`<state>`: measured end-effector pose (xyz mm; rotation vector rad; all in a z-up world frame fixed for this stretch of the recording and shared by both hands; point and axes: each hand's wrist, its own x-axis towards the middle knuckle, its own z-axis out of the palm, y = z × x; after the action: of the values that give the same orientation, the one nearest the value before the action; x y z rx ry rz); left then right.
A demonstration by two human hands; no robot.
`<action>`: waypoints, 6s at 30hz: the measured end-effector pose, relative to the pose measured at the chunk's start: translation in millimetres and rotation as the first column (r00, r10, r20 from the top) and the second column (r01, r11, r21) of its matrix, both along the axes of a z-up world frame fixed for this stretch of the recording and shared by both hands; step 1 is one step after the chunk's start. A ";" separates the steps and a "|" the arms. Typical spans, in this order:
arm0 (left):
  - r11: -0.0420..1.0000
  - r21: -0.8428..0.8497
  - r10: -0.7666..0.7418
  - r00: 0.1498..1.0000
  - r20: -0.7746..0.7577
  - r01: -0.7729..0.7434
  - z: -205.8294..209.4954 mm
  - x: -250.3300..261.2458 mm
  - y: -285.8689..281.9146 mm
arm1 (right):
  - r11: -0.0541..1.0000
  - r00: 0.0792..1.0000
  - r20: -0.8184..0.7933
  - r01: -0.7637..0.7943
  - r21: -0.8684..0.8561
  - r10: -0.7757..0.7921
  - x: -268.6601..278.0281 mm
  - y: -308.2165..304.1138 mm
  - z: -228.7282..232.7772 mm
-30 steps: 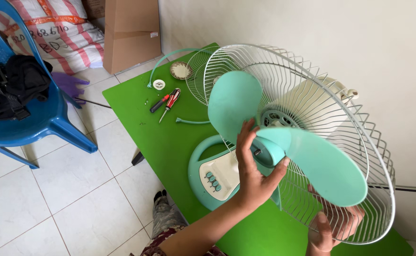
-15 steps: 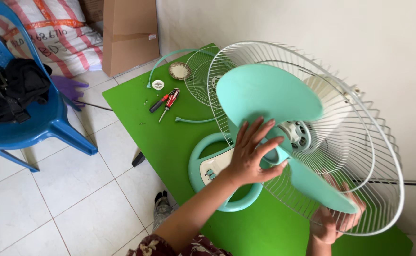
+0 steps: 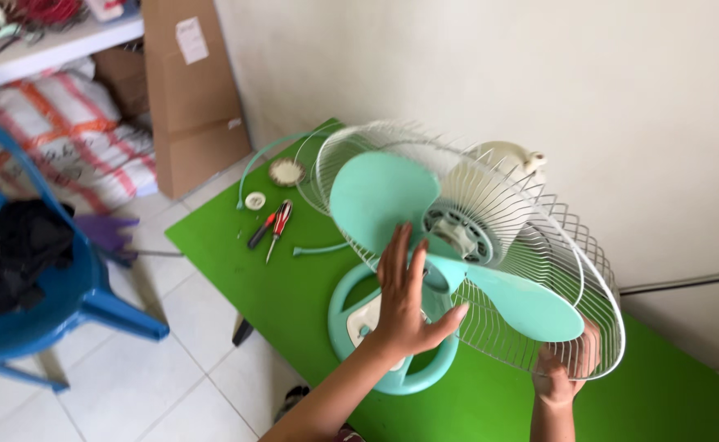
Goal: The person assembles a table fan by attaching the front grille, installing the fan blades, and securing the rear grille with a central cap. The person uses hands to align and fasten each component onto the fan base.
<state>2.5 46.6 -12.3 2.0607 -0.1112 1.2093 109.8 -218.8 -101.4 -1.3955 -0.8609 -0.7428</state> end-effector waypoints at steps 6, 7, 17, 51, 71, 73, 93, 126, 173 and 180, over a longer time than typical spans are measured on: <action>0.989 0.151 -0.012 1.000 0.020 0.009 -6.6 -3.4 58.2 | 0.966 0.975 -0.186 -0.072 0.249 0.121 -15.4 5.3 9.4; 0.993 0.110 0.028 0.996 0.082 -0.037 -7.4 -2.0 70.7 | 0.967 0.983 -0.181 0.019 0.253 0.028 -27.5 13.1 21.7; 0.864 -0.332 -0.367 0.925 0.101 0.379 31.0 57.7 226.6 | 0.520 0.501 0.515 0.846 -0.121 -0.695 -97.8 142.3 47.3; 0.968 -0.145 -0.195 0.977 0.083 0.206 -37.7 -35.8 128.7 | 0.908 0.843 -0.437 0.401 0.119 -0.314 -57.6 215.9 66.3; 0.986 -0.165 0.017 0.993 0.118 0.003 -22.9 -55.3 60.8 | 0.965 0.891 -0.377 0.258 -0.036 -0.252 -43.7 161.1 62.8; 0.985 -0.170 0.006 0.993 0.121 0.014 -21.7 -51.8 64.4 | 0.900 0.885 -0.227 0.346 -0.265 -0.407 -34.1 138.3 71.2; 0.769 -0.466 -0.410 0.897 0.165 0.438 -125.4 52.5 221.5 | 0.717 0.768 0.190 0.640 -0.275 -0.612 -63.5 173.3 79.8; 0.703 -0.508 -0.522 0.846 0.104 0.497 -132.8 82.9 258.3 | 0.955 0.585 -0.756 0.213 -0.205 -0.293 -101.9 210.3 66.4; 0.913 0.296 0.205 0.943 0.263 -0.281 -62.9 -23.0 19.2 | 0.768 0.915 0.209 0.402 -0.498 -0.344 -112.7 50.5 42.5; 0.930 0.302 0.145 0.965 0.218 -0.208 -72.6 -40.2 34.7 | 0.684 0.856 0.132 0.483 -0.547 -0.499 -112.4 90.9 80.4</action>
<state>-37.7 81.3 -84.9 2.2662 -0.2324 1.5916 -2.6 -127.9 -21.0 -2.2311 -0.7065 -0.9092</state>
